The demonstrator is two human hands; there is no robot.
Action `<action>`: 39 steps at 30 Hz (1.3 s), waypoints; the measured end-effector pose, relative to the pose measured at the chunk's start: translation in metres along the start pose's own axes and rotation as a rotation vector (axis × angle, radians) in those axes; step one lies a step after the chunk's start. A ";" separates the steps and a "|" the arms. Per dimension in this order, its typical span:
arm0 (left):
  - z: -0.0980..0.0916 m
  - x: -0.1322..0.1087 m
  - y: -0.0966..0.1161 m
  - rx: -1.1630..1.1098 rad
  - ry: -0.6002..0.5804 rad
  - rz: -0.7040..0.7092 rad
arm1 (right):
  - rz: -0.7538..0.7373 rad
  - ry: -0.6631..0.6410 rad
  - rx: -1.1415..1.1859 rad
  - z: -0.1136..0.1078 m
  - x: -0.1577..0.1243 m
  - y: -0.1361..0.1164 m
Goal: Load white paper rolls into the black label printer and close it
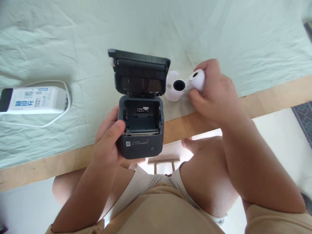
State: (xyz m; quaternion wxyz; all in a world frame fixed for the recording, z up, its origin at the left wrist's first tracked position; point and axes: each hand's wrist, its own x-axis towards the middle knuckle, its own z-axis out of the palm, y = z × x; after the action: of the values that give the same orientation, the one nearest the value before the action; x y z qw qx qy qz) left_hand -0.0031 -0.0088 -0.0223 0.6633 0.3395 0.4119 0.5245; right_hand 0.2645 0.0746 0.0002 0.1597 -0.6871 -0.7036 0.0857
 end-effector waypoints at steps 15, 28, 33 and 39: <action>0.000 0.001 0.000 -0.016 -0.006 -0.009 | 0.225 0.170 1.091 0.024 0.026 0.039; 0.000 0.000 0.001 0.032 0.006 -0.034 | 0.229 0.182 1.324 -0.019 -0.007 -0.019; 0.001 0.000 0.003 0.031 0.011 -0.037 | -0.314 0.208 0.865 -0.021 -0.041 -0.063; 0.000 0.000 0.003 0.054 0.036 -0.013 | -0.730 0.199 0.461 0.000 -0.044 -0.081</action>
State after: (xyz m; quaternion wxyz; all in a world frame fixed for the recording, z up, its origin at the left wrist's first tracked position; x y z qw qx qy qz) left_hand -0.0043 -0.0084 -0.0198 0.6497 0.3450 0.4399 0.5151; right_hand 0.1887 0.0278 0.0228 0.3955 -0.3451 -0.8438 0.1118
